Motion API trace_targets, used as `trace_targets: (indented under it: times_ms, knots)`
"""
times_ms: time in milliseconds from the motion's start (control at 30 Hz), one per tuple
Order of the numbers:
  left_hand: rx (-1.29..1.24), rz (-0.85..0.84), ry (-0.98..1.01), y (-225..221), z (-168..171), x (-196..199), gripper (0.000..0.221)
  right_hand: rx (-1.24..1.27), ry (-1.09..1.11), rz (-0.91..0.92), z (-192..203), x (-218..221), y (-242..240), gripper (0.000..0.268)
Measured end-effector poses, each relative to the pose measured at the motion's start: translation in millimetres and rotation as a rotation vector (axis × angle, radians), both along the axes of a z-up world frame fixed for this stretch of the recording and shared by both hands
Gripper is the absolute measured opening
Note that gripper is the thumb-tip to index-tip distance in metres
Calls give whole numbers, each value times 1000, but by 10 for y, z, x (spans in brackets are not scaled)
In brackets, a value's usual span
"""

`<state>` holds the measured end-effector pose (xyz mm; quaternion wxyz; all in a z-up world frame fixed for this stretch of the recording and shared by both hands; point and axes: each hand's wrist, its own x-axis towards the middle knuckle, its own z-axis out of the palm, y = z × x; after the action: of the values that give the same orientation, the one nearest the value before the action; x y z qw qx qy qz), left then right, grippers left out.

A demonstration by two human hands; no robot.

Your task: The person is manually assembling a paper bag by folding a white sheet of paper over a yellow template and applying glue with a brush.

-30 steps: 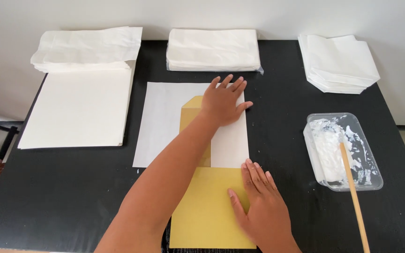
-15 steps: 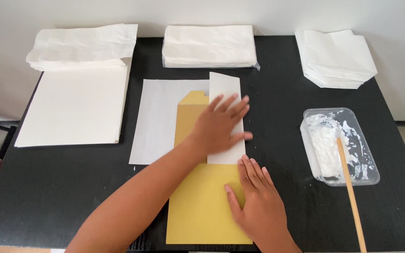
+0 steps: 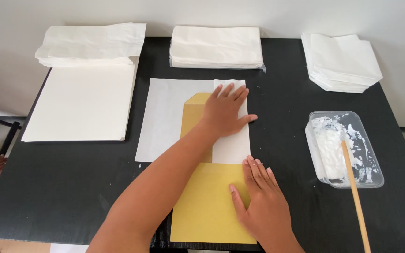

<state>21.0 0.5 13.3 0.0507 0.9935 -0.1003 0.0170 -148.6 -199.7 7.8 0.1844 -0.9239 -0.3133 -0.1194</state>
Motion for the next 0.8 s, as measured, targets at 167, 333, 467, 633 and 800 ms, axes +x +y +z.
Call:
trace_targets:
  times_ms: [167, 333, 467, 633, 800]
  knots:
    - [179, 103, 114, -27, 188, 226, 93, 23, 15, 3, -27, 18, -4, 65]
    - [227, 158, 114, -39, 201, 363, 100, -17, 35, -13, -42, 15, -10, 66]
    - [236, 144, -44, 4, 8, 433, 98, 19, -25, -5, -47, 21, 6, 64]
    - [181, 17, -323, 60, -148, 254, 85, 16, -18, -2, -40, 9, 0, 64]
    - [32, -125, -208, -48, -55, -202, 81, 30, -44, -4, -36, 5, 4, 64]
